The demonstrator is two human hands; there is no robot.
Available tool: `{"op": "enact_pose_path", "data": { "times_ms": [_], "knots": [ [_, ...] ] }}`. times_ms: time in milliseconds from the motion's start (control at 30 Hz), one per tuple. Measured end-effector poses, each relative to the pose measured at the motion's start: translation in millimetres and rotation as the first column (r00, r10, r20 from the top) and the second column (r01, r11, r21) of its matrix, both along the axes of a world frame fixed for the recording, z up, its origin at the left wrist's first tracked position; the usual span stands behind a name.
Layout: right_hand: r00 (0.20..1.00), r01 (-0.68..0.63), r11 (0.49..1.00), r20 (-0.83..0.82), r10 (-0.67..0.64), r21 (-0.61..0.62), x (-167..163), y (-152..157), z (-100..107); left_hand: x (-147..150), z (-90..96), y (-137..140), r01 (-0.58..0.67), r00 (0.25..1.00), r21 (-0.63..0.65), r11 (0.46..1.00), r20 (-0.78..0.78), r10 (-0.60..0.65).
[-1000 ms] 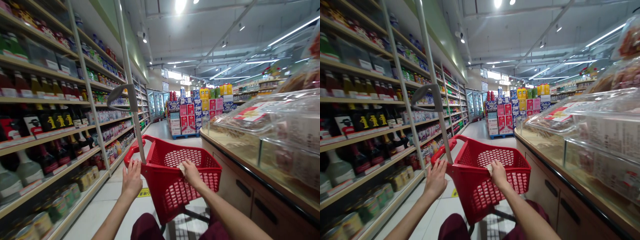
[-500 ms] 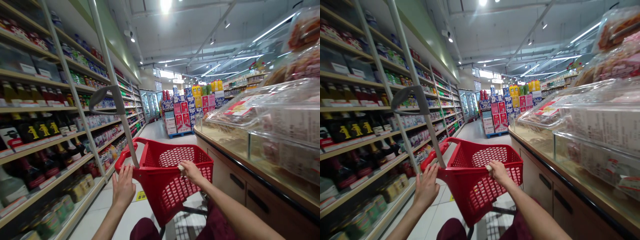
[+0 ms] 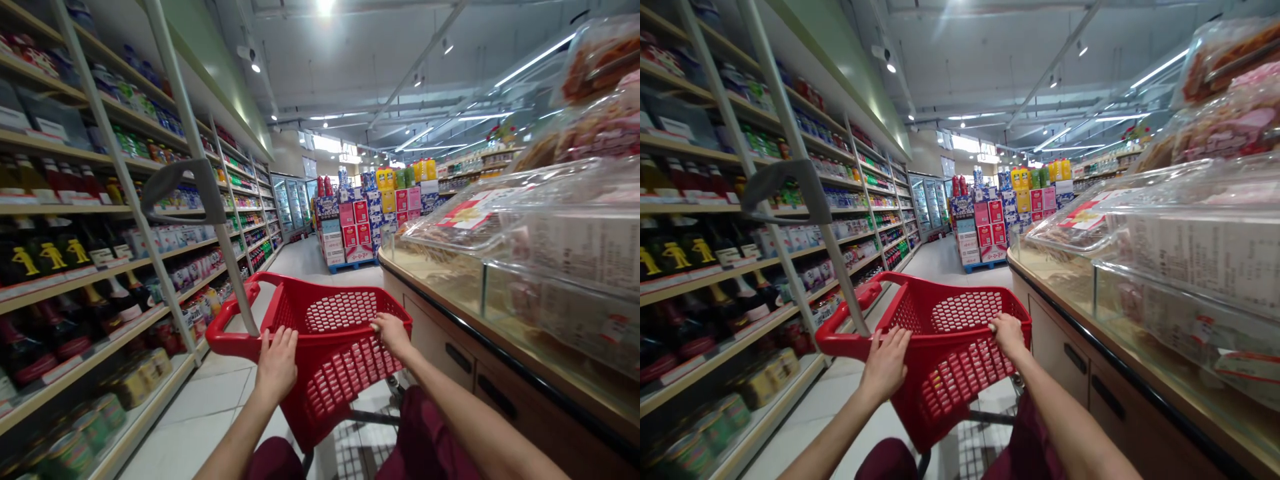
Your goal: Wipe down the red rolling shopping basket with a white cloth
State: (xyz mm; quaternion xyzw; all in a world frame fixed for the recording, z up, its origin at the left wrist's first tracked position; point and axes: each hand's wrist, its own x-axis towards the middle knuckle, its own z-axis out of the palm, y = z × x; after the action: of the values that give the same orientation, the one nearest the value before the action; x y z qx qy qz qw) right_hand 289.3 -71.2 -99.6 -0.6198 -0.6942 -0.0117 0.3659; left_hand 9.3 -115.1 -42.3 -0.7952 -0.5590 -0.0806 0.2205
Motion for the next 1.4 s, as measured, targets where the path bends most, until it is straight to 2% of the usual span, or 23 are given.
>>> {"op": "enact_pose_path", "data": {
  "times_ms": [67,133,200,233,300,367,467,567,633,700,800,867,933,1033,1133,1233,1333,1400],
  "knots": [
    [0.997,0.071,0.997,-0.015,-0.072,-0.008,9,3,0,5,-2.2,-1,-0.017,1.0,-0.002,1.0,-0.01,0.017],
    [0.997,0.077,0.997,-0.018,-0.077,-0.002,-13,5,-1,14,-6.3,0,-0.005,1.0,-0.024,1.0,-0.019,0.004],
    [1.0,0.009,0.999,-0.015,-0.009,0.031,-48,6,-4,20,-11.3,0,0.016,1.0,-0.043,0.999,-0.021,-0.016],
    [0.998,-0.064,0.995,-0.015,0.066,0.071,-62,6,-7,21,-13.7,1,0.023,0.999,-0.045,0.999,-0.022,-0.024],
    [0.988,-0.143,0.98,-0.04,0.15,0.135,-72,6,-12,21,-17.3,1,0.028,0.999,-0.038,0.999,-0.025,-0.029],
    [0.991,-0.071,0.986,-0.103,0.087,0.149,-54,6,-15,18,-19.4,2,0.04,0.999,-0.035,0.999,-0.033,-0.042],
    [0.976,0.153,0.983,-0.171,-0.134,0.104,3,11,-13,16,-20.4,1,0.025,0.999,-0.02,0.999,-0.032,-0.025],
    [0.967,0.212,0.973,-0.163,-0.195,0.095,37,12,-14,18,-19.6,1,-0.006,1.0,0.001,1.0,-0.014,0.006],
    [0.972,0.201,0.976,-0.144,-0.188,0.086,31,9,-19,20,-18.3,0,-0.008,1.0,-0.002,1.0,-0.004,0.008],
    [0.983,0.148,0.985,-0.12,-0.137,0.091,10,4,-25,21,-16.9,0,-0.007,1.0,-0.001,1.0,-0.004,0.007],
    [0.997,-0.041,0.991,-0.06,0.048,0.126,-19,0,-28,20,-15.4,0,-0.021,1.0,0.016,1.0,-0.01,0.021],
    [0.983,-0.179,0.975,-0.019,0.183,0.133,-23,1,-26,18,-15.2,0,-0.027,1.0,0.011,1.0,-0.013,0.027],
    [0.967,-0.253,0.96,-0.002,0.255,0.121,-9,4,-24,16,-15.4,0,-0.018,1.0,-0.003,1.0,-0.014,0.018],
    [0.976,-0.212,0.971,-0.027,0.216,0.108,28,6,-24,15,-15.8,-1,-0.004,1.0,-0.008,1.0,-0.006,0.004],
    [0.994,-0.05,0.992,-0.091,0.061,0.118,49,6,-28,19,-15.9,-2,-0.009,1.0,-0.007,1.0,0.008,0.009],
    [0.991,0.039,0.99,-0.129,-0.021,0.138,27,5,-34,25,-15.6,-3,-0.023,1.0,-0.012,1.0,0.019,0.023],
    [0.993,-0.07,0.985,-0.084,0.084,0.158,-4,3,-39,27,-15.1,-4,-0.026,0.999,-0.029,0.999,0.021,0.026],
    [0.991,-0.104,0.983,-0.067,0.115,0.148,-3,1,-40,26,-15.1,-4,-0.019,1.0,-0.037,0.999,0.02,0.02]
  ]
}}
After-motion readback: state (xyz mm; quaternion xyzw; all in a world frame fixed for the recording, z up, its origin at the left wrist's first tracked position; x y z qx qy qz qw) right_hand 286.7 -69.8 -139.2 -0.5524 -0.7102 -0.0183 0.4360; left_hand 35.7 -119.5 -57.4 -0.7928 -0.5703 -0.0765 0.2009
